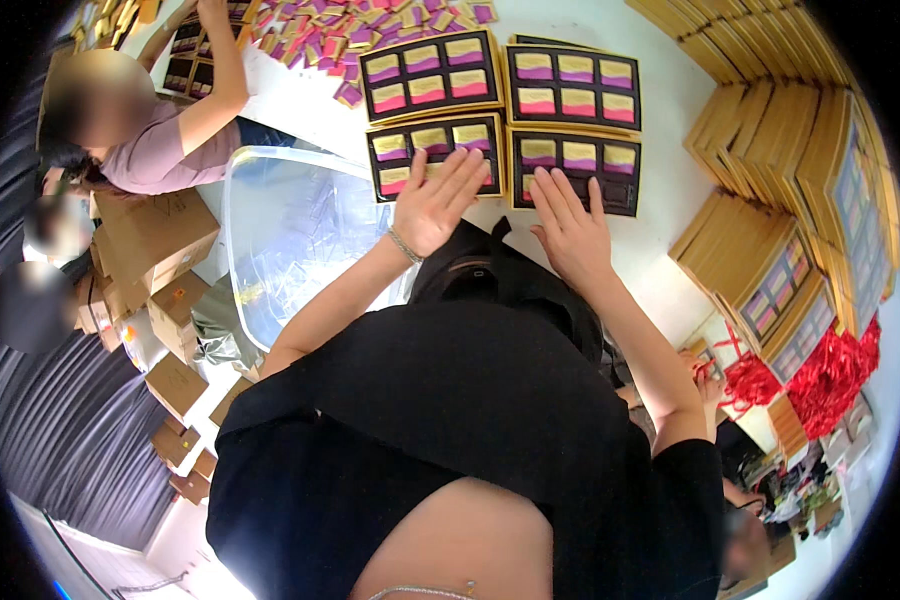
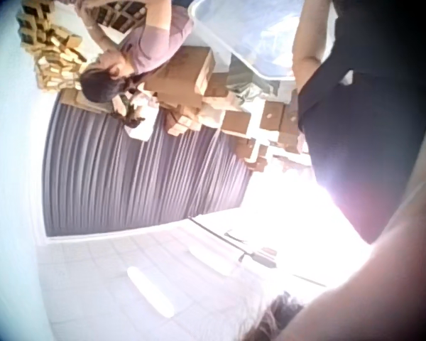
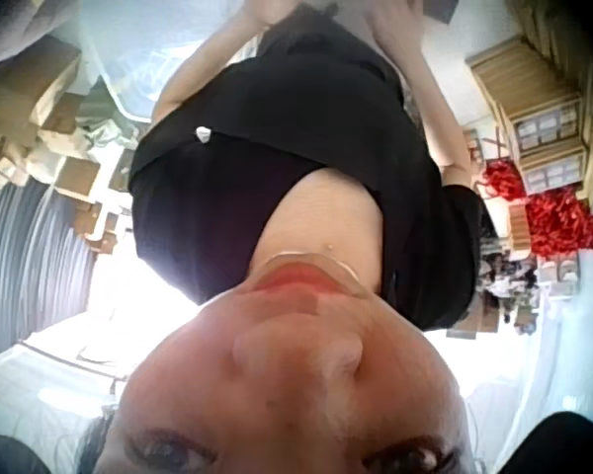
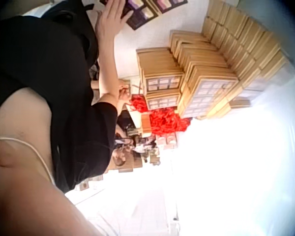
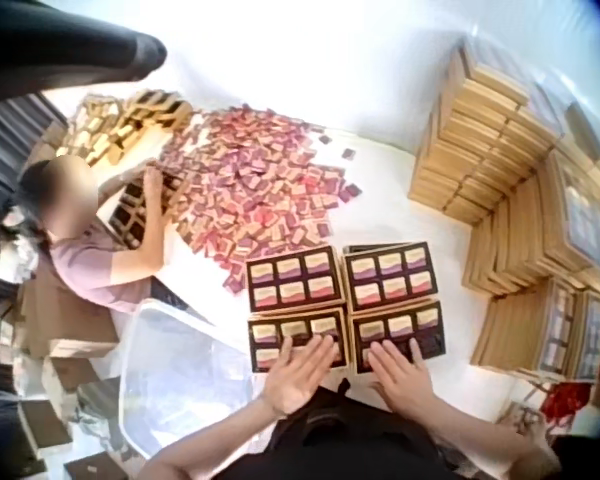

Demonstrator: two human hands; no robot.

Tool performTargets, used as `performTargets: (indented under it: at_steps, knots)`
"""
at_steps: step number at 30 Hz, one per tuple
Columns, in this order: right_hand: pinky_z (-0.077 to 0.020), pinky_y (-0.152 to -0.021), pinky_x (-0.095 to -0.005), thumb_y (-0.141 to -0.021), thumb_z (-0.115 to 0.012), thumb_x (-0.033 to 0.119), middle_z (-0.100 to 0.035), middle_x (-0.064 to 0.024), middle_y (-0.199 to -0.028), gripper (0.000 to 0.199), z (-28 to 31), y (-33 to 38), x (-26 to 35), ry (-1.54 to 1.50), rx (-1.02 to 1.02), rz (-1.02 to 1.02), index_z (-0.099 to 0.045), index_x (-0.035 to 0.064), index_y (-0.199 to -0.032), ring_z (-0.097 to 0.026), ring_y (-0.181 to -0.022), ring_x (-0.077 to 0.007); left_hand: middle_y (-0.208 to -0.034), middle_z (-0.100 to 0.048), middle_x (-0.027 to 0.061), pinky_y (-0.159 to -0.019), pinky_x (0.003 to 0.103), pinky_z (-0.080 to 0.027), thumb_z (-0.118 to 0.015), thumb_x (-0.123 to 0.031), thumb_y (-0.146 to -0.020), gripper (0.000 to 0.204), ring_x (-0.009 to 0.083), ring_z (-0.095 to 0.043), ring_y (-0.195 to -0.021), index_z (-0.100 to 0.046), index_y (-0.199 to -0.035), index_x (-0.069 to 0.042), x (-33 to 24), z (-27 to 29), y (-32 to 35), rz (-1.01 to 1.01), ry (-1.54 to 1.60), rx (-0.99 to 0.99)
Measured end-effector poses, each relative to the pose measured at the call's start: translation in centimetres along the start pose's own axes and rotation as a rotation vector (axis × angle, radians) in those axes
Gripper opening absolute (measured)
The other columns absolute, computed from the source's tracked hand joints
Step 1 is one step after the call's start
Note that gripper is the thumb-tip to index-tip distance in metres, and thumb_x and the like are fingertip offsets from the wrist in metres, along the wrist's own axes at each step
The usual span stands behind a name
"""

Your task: The person places small pink and yellow rectangular items into the compartments of a black tray with a gold frame. The person then places a clear plastic sheet over the filled tray and stacks it with other completed trays. The person repeats this process for multiple trays.

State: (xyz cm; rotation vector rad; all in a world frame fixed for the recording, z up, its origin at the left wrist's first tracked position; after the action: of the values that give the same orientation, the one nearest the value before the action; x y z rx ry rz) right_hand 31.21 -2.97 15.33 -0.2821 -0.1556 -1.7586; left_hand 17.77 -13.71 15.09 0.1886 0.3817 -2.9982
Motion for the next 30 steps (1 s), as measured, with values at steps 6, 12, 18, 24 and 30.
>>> performTargets:
  at_steps: [6, 12, 18, 24, 30]
  knots:
    - [-0.025, -0.111, -0.0548, -0.077, -0.071, 0.018, -0.048, -0.0102, -0.142, 0.062, -0.4, -0.3, -0.2, 0.014, -0.022, 0.05, -0.05, 0.0021, -0.133, -0.043, -0.133, -0.0269, -0.142, -0.05, 0.0069, -0.111, 0.055, -0.026, -0.066, -0.019, -0.081, 0.054, 0.0213, -0.047, -0.132, -0.055, -0.132, -0.006, 0.4, 0.7, -0.1, -0.006, 0.061, 0.024]
    - [-0.0517, -0.087, -0.0429, -0.077, -0.069, -0.001, -0.067, -0.0142, -0.11, 0.032, 8.3, -10.4, -1.9, -0.218, -0.393, 0.19, -0.064, -0.0001, -0.109, -0.064, -0.102, -0.0328, -0.124, -0.061, 0.0093, -0.103, 0.048, -0.037, -0.064, -0.019, -0.085, 0.037, 0.0258, -0.057, -0.115, -0.062, -0.12, -0.008, 13.4, 5.0, -3.7, 0.321, 0.248, -0.243]
    - [-0.0512, -0.077, -0.0393, -0.081, -0.064, 0.005, -0.063, -0.0104, -0.1, 0.023, -2.9, -36.9, -5.9, -0.176, -0.09, 0.344, -0.062, 0.0027, -0.104, -0.061, -0.094, -0.0307, -0.099, -0.068, 0.0099, -0.079, 0.038, -0.054, -0.068, -0.02, -0.084, 0.031, 0.0268, -0.065, -0.093, -0.064, -0.114, -0.012, 31.7, -4.9, -13.0, 0.365, -0.009, -0.259]
    - [-0.0503, -0.083, -0.0389, -0.079, -0.067, 0.014, -0.061, -0.0086, -0.104, 0.034, -14.1, -43.7, -7.4, -0.03, 0.023, 0.422, -0.059, 0.0026, -0.11, -0.056, -0.104, -0.0281, -0.089, -0.067, 0.0073, -0.076, 0.039, -0.054, -0.067, -0.026, -0.085, 0.036, 0.0262, -0.065, -0.088, -0.06, -0.118, -0.014, 34.8, -11.5, -12.2, 0.53, 0.065, -0.191]
    - [-0.0501, -0.082, -0.0396, -0.079, -0.07, 0.016, -0.059, -0.0056, -0.103, 0.034, -14.9, -43.2, -6.4, 0.058, 0.028, 0.474, -0.058, 0.0073, -0.11, -0.055, -0.106, -0.0257, -0.08, -0.072, 0.0086, -0.065, 0.032, -0.054, -0.063, -0.021, -0.089, 0.017, 0.0223, -0.069, -0.069, -0.072, -0.098, -0.01, 39.8, -12.5, -7.5, 1.048, 0.458, -0.38]
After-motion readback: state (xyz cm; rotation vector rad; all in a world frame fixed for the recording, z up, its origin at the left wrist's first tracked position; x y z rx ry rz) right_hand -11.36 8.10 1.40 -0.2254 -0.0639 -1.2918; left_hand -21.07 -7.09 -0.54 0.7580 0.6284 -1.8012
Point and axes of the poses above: each hand's wrist, its own y-axis away from the middle knuckle, its own z-axis out of the back of the hand, x = y × z, the point moved 7 cm from there along -y, towards the middle knuckle
